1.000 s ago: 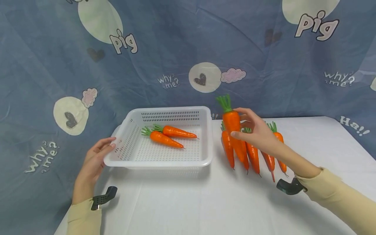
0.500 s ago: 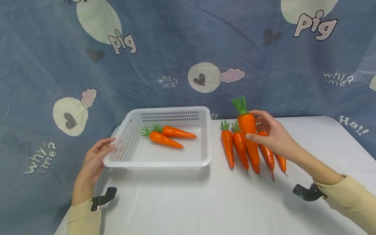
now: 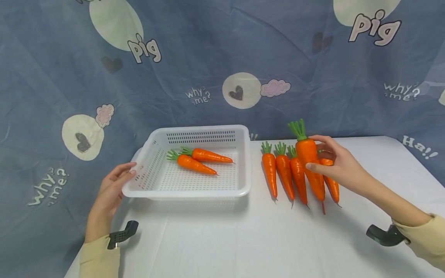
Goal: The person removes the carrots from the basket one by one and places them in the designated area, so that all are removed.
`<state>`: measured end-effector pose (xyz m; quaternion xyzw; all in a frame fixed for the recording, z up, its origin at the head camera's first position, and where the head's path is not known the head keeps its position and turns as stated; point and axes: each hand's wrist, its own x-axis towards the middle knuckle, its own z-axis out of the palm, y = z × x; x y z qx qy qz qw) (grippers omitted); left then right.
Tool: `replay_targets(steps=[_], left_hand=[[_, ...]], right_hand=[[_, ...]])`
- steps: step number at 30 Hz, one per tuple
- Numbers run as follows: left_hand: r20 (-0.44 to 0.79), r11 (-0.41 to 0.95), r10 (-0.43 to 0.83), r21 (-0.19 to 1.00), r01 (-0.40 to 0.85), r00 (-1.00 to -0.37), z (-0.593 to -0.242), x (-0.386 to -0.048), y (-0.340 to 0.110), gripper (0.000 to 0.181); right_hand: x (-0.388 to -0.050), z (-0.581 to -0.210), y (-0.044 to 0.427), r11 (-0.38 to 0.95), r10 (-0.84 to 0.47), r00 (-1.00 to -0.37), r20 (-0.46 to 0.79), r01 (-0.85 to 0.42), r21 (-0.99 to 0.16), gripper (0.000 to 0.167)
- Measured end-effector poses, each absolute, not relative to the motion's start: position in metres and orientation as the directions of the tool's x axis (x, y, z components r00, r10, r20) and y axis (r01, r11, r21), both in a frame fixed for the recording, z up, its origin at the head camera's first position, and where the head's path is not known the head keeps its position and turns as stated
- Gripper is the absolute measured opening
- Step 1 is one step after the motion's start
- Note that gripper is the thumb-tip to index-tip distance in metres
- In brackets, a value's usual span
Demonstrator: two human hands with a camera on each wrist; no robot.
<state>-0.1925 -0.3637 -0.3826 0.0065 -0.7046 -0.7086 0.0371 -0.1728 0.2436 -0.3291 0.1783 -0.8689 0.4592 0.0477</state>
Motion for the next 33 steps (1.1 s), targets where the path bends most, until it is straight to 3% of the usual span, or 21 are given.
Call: replay_targets(steps=[33], left_hand=[[0.038,0.002,-0.077,0.999,0.038,-0.996,-0.384,-0.194,-0.364,0.036]], right_hand=[[-0.167,-0.348,0.322,0.601,-0.125,-0.978,0.166,-0.208,-0.772,0.069]])
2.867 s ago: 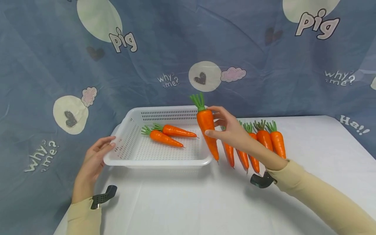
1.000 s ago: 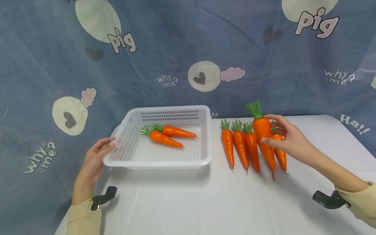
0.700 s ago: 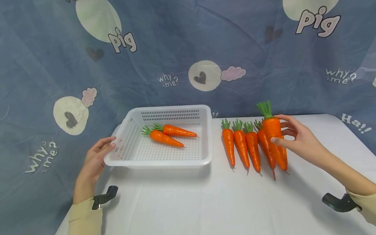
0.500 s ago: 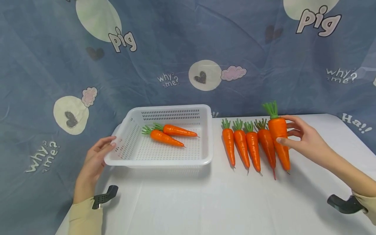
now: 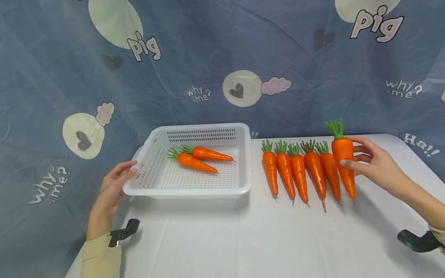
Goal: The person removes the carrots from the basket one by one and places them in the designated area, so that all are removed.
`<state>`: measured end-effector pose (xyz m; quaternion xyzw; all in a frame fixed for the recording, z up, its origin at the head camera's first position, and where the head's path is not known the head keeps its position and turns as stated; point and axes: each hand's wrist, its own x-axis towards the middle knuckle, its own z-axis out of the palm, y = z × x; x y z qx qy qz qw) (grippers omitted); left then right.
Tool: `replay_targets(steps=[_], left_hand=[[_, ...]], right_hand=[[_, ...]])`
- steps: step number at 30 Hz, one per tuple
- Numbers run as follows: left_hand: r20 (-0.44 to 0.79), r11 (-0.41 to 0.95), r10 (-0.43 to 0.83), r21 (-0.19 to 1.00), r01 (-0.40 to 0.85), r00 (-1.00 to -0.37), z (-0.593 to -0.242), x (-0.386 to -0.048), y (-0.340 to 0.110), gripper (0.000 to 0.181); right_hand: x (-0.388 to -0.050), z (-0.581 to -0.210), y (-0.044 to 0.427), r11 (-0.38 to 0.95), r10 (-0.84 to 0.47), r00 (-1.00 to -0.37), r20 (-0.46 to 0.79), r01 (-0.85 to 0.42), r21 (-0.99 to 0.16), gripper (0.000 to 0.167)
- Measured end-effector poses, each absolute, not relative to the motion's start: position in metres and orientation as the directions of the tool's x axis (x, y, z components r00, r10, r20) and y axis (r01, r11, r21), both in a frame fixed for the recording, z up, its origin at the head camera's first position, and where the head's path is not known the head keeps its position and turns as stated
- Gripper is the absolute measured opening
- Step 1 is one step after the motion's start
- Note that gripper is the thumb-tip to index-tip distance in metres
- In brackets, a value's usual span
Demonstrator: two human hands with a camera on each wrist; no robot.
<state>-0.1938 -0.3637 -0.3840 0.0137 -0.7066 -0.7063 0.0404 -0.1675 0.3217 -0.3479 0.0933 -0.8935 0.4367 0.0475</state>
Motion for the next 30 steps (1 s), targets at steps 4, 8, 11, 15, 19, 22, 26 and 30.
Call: replay_targets(steps=[4,8,11,15,19,22,26,30], left_hand=[[0.034,0.001,-0.074,0.999,0.035,-0.997,-0.384,-0.194,-0.364,0.036],[0.036,-0.003,-0.072,0.999,0.036,-0.997,-0.384,-0.194,-0.364,0.035],[0.038,-0.005,-0.074,0.999,0.039,-0.997,-0.384,-0.194,-0.364,0.035],[0.037,-0.006,-0.077,0.999,0.037,-0.996,-0.383,-0.193,-0.364,0.034],[0.034,-0.003,-0.08,0.999,0.034,-0.996,-0.383,-0.193,-0.364,0.034],[0.032,-0.002,-0.079,0.999,0.032,-0.996,-0.383,-0.193,-0.364,0.034],[0.031,0.005,-0.078,1.0,0.031,-0.996,-0.384,-0.193,-0.364,0.035],[0.033,0.012,-0.079,0.999,0.032,-0.996,-0.384,-0.193,-0.364,0.035]], right_hand=[[-0.169,-0.351,0.327,0.606,-0.109,-0.985,0.135,-0.173,-0.776,0.069],[-0.171,-0.354,0.333,0.604,-0.097,-0.99,0.098,-0.137,-0.785,0.068],[-0.172,-0.357,0.338,0.606,-0.089,-0.992,0.086,-0.122,-0.786,0.067],[-0.174,-0.36,0.342,0.617,-0.083,-0.994,0.07,-0.106,-0.78,0.069],[-0.178,-0.361,0.345,0.644,-0.083,-0.996,0.029,-0.075,-0.761,0.071],[-0.182,-0.364,0.349,0.67,-0.091,-0.996,-0.009,-0.055,-0.741,0.072],[-0.186,-0.369,0.353,0.699,-0.1,-0.993,-0.064,-0.024,-0.715,0.075],[-0.19,-0.373,0.357,0.72,-0.092,-0.99,-0.106,0.007,-0.693,0.078]])
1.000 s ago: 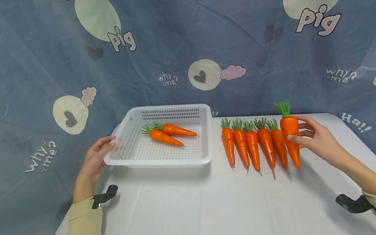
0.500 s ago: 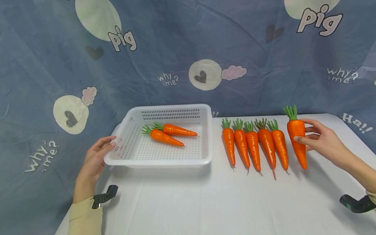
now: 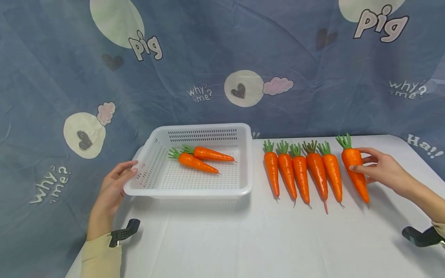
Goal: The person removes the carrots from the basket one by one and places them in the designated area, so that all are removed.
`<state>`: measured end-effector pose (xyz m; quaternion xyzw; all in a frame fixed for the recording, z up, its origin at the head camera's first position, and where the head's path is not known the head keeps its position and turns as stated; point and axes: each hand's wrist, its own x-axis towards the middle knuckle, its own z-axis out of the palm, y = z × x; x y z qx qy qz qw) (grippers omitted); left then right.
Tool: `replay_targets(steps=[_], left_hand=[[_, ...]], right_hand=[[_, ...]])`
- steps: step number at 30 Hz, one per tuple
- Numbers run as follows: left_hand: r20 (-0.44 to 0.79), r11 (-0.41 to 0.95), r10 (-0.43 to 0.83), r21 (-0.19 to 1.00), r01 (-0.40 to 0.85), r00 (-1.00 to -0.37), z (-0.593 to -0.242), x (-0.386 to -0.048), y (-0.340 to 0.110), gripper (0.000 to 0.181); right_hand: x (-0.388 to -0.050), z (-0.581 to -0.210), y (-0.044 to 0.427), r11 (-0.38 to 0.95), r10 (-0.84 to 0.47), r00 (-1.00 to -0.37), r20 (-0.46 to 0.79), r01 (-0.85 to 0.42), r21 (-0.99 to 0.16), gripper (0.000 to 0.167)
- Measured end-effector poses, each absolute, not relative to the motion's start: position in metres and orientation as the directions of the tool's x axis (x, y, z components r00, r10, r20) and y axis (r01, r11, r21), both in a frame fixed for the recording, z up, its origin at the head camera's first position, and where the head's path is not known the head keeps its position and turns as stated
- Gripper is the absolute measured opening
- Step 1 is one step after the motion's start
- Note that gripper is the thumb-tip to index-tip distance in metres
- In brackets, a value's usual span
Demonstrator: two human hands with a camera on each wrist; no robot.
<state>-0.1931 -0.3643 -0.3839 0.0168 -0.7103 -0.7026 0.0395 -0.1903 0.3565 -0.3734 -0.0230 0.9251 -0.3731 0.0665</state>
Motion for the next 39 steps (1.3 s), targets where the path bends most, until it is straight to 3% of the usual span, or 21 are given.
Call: replay_targets(steps=[20,31,39], left_hand=[[0.029,0.013,-0.087,1.0,0.028,-0.996,-0.384,-0.193,-0.363,0.037],[0.031,0.008,-0.081,0.999,0.031,-0.996,-0.385,-0.193,-0.364,0.036],[0.018,0.016,-0.095,1.0,0.017,-0.995,-0.382,-0.193,-0.361,0.036]], right_hand=[[-0.203,-0.387,0.367,0.727,-0.113,-0.968,-0.226,0.074,-0.682,0.079],[-0.204,-0.393,0.364,0.724,-0.153,-0.967,-0.202,0.029,-0.689,0.074],[-0.203,-0.395,0.362,0.702,-0.134,-0.964,-0.229,0.071,-0.709,0.078]])
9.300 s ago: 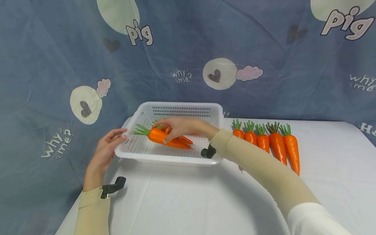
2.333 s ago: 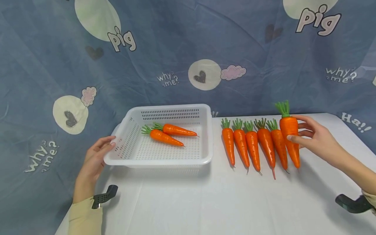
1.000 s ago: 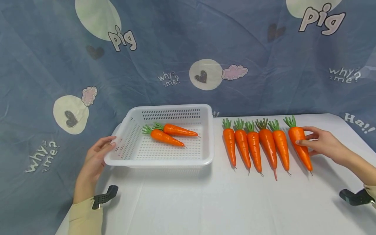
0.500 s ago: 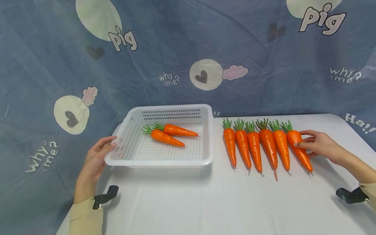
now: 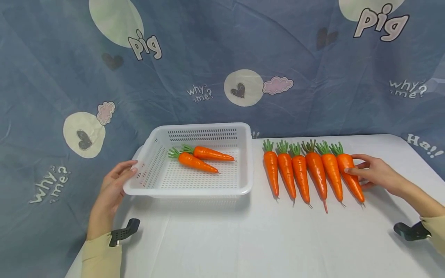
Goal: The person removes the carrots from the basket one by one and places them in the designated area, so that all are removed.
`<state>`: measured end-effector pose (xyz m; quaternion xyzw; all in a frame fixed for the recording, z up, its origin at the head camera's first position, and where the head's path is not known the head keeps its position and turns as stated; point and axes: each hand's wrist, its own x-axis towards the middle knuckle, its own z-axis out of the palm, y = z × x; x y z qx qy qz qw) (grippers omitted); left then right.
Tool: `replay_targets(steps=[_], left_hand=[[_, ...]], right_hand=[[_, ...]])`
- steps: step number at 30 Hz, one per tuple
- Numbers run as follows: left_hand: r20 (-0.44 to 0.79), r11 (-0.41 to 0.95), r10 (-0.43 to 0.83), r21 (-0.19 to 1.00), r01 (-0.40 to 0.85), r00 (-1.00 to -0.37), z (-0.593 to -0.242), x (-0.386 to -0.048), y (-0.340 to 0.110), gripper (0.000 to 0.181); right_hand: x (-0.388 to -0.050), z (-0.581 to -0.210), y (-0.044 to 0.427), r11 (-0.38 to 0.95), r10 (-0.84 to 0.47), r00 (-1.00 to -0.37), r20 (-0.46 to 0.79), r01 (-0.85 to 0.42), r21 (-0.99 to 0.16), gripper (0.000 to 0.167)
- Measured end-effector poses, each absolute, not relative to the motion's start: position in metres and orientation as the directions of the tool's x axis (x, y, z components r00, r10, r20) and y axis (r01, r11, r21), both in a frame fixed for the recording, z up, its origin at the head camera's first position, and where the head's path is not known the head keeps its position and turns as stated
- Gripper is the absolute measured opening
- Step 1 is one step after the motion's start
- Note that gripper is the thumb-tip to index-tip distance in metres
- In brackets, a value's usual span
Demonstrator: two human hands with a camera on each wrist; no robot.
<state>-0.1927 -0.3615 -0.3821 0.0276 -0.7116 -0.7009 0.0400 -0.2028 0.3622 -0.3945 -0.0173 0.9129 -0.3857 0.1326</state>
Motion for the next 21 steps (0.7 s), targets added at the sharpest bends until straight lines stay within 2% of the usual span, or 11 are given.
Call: replay_targets(steps=[21], left_hand=[[0.028,0.009,-0.078,1.0,0.028,-0.997,-0.3809,-0.1918,-0.362,0.038]], right_hand=[[-0.1975,-0.3907,0.3594,0.727,-0.149,-0.958,-0.246,0.063,-0.684,0.084]])
